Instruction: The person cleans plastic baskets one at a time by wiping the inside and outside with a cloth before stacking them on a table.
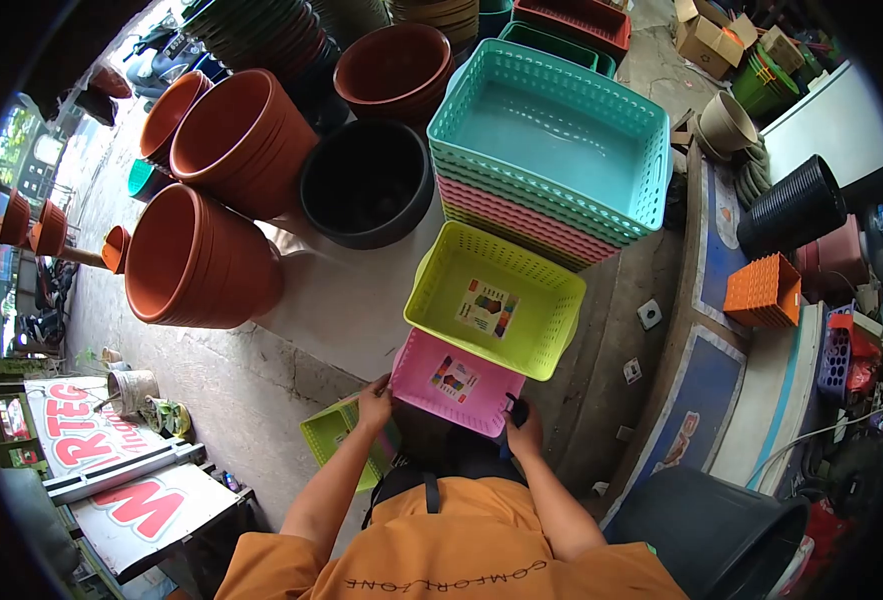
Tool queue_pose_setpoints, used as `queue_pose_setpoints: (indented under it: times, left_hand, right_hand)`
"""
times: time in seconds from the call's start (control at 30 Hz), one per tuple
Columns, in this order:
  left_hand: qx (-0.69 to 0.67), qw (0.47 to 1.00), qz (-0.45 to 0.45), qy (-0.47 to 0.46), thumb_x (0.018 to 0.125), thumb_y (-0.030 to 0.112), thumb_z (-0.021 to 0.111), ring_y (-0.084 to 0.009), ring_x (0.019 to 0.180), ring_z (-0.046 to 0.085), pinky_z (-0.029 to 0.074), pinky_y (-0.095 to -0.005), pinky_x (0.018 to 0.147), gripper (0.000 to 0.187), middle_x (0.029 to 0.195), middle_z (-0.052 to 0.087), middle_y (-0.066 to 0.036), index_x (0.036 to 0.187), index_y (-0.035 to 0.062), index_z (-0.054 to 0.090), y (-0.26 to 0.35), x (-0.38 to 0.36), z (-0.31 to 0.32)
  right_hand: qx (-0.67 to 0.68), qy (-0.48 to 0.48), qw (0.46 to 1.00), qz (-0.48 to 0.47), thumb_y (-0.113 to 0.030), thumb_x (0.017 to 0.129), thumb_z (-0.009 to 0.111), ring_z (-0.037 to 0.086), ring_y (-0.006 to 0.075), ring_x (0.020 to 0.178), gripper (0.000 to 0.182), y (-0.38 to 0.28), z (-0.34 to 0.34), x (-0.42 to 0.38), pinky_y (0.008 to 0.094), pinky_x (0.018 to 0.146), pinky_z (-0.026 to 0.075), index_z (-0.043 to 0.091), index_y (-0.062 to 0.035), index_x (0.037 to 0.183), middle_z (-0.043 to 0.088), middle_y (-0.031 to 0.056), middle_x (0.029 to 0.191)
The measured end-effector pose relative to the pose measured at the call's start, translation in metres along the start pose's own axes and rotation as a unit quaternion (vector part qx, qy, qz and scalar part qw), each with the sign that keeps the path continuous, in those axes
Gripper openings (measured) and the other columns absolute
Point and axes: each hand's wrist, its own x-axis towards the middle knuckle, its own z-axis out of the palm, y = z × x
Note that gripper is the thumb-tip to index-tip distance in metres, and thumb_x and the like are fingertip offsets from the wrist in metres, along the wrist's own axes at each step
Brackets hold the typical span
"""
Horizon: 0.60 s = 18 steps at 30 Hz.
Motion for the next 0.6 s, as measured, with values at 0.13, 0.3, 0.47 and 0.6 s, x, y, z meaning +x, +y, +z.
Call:
queue_pose_setpoints:
  times: [0.13, 0.3, 0.47, 0.6]
  left_hand:
    - [0.269, 0.956, 0.112, -0.022, 0.087, 0.016, 0.064, -0.0333, 0.083, 0.069, 0.054, -0.0419, 0.080, 0.059, 0.104, 0.068, -0.026, 0.142, 0.0016, 0.048, -0.007, 0.002, 0.001]
    - [0.328, 0.934, 0.137, -0.031, 0.086, 0.018, 0.064, -0.0398, 0.091, 0.067, 0.052, -0.0443, 0.083, 0.068, 0.103, 0.066, -0.030, 0.147, 0.0013, 0.040, 0.006, -0.011, 0.005]
    - [0.334, 0.935, 0.111, -0.045, 0.087, 0.023, 0.064, -0.0423, 0.115, 0.060, 0.047, -0.0439, 0.099, 0.069, 0.123, 0.061, -0.030, 0.147, 0.0017, 0.039, 0.002, -0.017, 0.001]
    - [0.272, 0.960, 0.064, -0.017, 0.088, 0.026, 0.064, -0.0420, 0.124, 0.054, 0.043, -0.0431, 0.105, 0.062, 0.131, 0.058, -0.028, 0.143, 0.0014, 0.046, -0.028, -0.025, -0.017]
  right_hand:
    - [-0.068, -0.070, 0.994, 0.056, -0.029, 0.086, 0.072, 0.057, 0.0373, 0.118, 0.060, 0.007, 0.000, 0.005, 0.0458, 0.097, 0.047, 0.049, -0.0095, 0.138, 0.058, 0.0184, 0.128]
    - [-0.115, -0.127, 0.982, 0.075, -0.031, 0.088, 0.069, 0.056, 0.0373, 0.120, 0.062, -0.012, -0.010, 0.009, 0.0464, 0.097, 0.047, 0.046, -0.0139, 0.143, 0.056, 0.0180, 0.131]
    - [-0.091, -0.083, 0.992, 0.028, -0.024, 0.088, 0.067, 0.057, 0.0403, 0.118, 0.057, 0.006, -0.008, 0.002, 0.0470, 0.095, 0.048, 0.048, -0.0112, 0.140, 0.059, 0.0219, 0.126]
    - [-0.094, -0.147, 0.979, 0.107, -0.023, 0.087, 0.069, 0.057, 0.0421, 0.119, 0.053, 0.022, -0.014, -0.013, 0.0453, 0.099, 0.047, 0.053, -0.0035, 0.134, 0.062, 0.0248, 0.123]
